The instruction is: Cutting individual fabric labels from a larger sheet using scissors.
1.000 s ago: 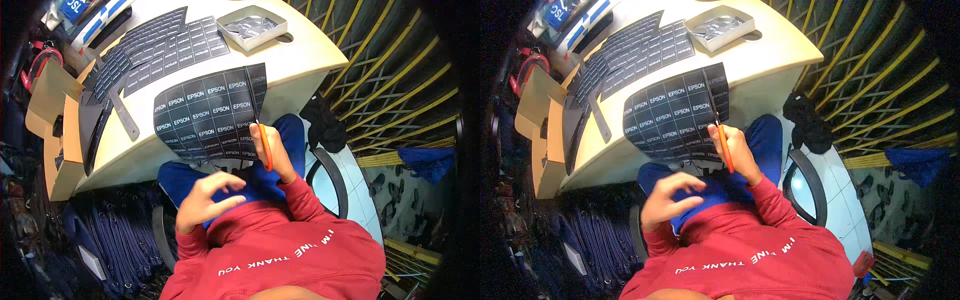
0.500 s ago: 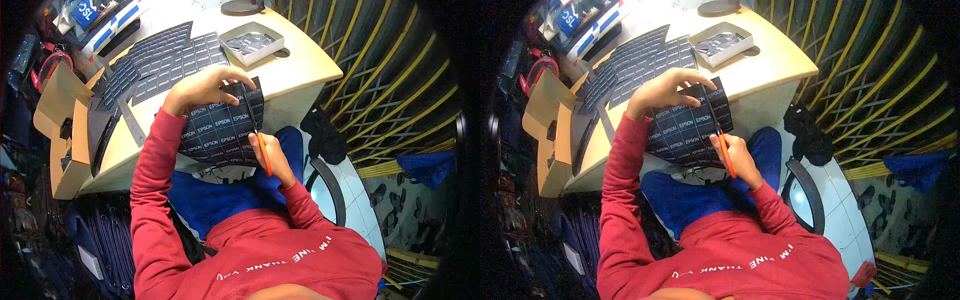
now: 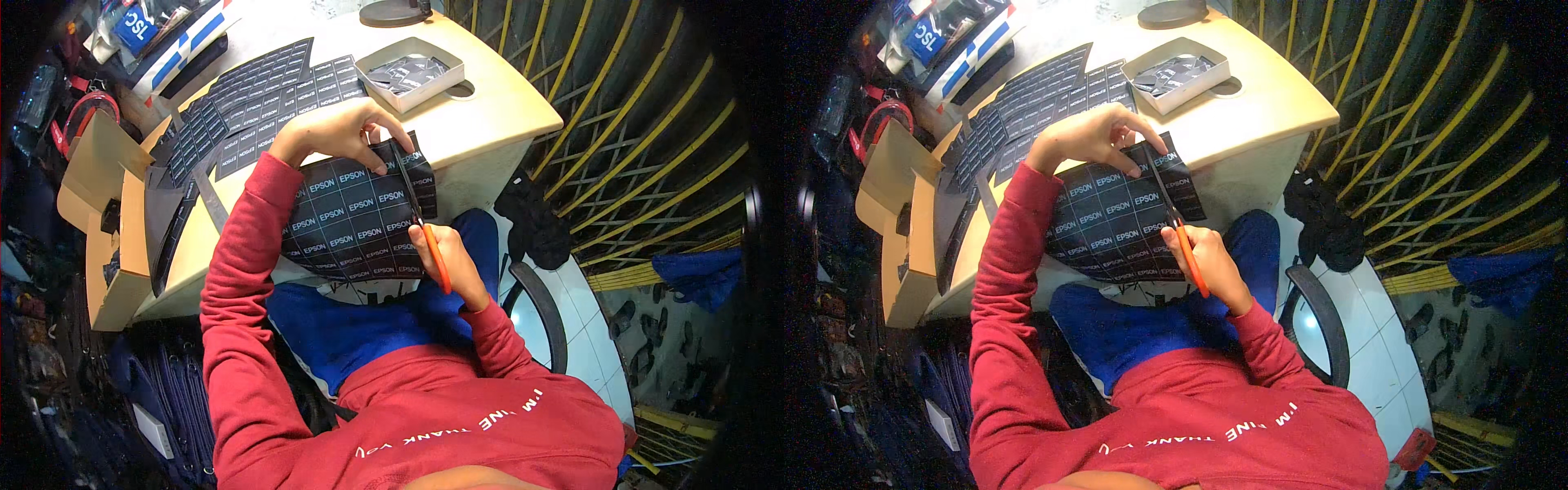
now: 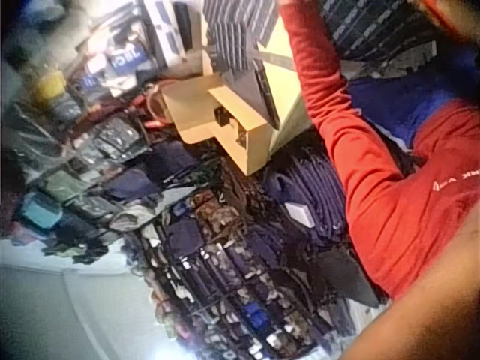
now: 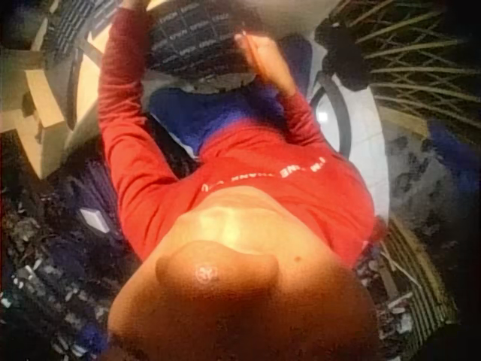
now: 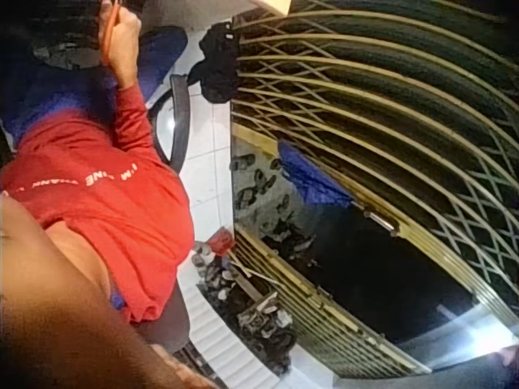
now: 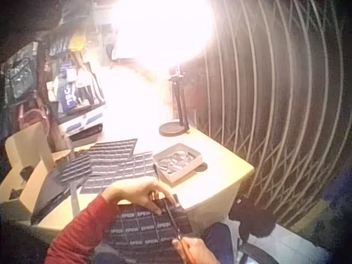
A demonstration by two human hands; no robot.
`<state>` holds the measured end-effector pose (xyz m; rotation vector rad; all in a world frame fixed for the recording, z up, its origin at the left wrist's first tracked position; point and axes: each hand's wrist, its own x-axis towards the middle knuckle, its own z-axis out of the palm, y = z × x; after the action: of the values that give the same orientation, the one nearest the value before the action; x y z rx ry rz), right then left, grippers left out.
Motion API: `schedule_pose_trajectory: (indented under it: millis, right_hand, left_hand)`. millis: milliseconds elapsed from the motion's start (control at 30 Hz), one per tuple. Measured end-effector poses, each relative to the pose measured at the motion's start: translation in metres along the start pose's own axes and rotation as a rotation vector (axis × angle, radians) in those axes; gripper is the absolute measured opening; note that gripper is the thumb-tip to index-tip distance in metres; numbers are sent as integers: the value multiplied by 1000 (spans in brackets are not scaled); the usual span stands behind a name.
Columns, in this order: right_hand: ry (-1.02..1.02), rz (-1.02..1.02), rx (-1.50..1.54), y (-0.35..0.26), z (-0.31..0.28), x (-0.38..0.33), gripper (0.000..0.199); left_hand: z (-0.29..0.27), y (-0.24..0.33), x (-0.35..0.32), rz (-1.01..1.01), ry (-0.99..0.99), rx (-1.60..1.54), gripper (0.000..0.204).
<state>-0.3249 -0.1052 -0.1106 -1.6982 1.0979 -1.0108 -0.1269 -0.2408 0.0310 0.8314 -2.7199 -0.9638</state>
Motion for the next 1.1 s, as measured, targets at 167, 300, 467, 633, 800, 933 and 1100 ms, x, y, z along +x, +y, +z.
schedule_pose_trajectory:
  millis: [167, 300, 467, 633, 800, 933, 1100]
  right_hand:
    - [-3, -21, -5, 0, -1, 1, 50]
    - [-5, -29, -16, -5, -4, 1, 49]
    - [4, 43, 76, -9, -3, -6, 49]
    - [12, 74, 142, 1, -12, -21, 52]
    - [26, 76, 192, 0, -11, -21, 52]
    - [15, 141, 187, 0, -16, -28, 55]
    - [4, 171, 163, -4, -12, -33, 57]
  left_hand:
    - [-1, -6, 0, -55, -13, -38, 46]
    - [-4, -4, -2, -68, -17, -88, 46]
    - [-19, -8, -15, -91, 46, -44, 47]
    - [-48, -21, -38, -192, 150, 18, 46]
    - [-65, -53, -60, -190, 355, 104, 44]
    - [-90, -76, -80, -604, 602, 275, 45]
    - [-99, -116, -108, -553, 959, 428, 49]
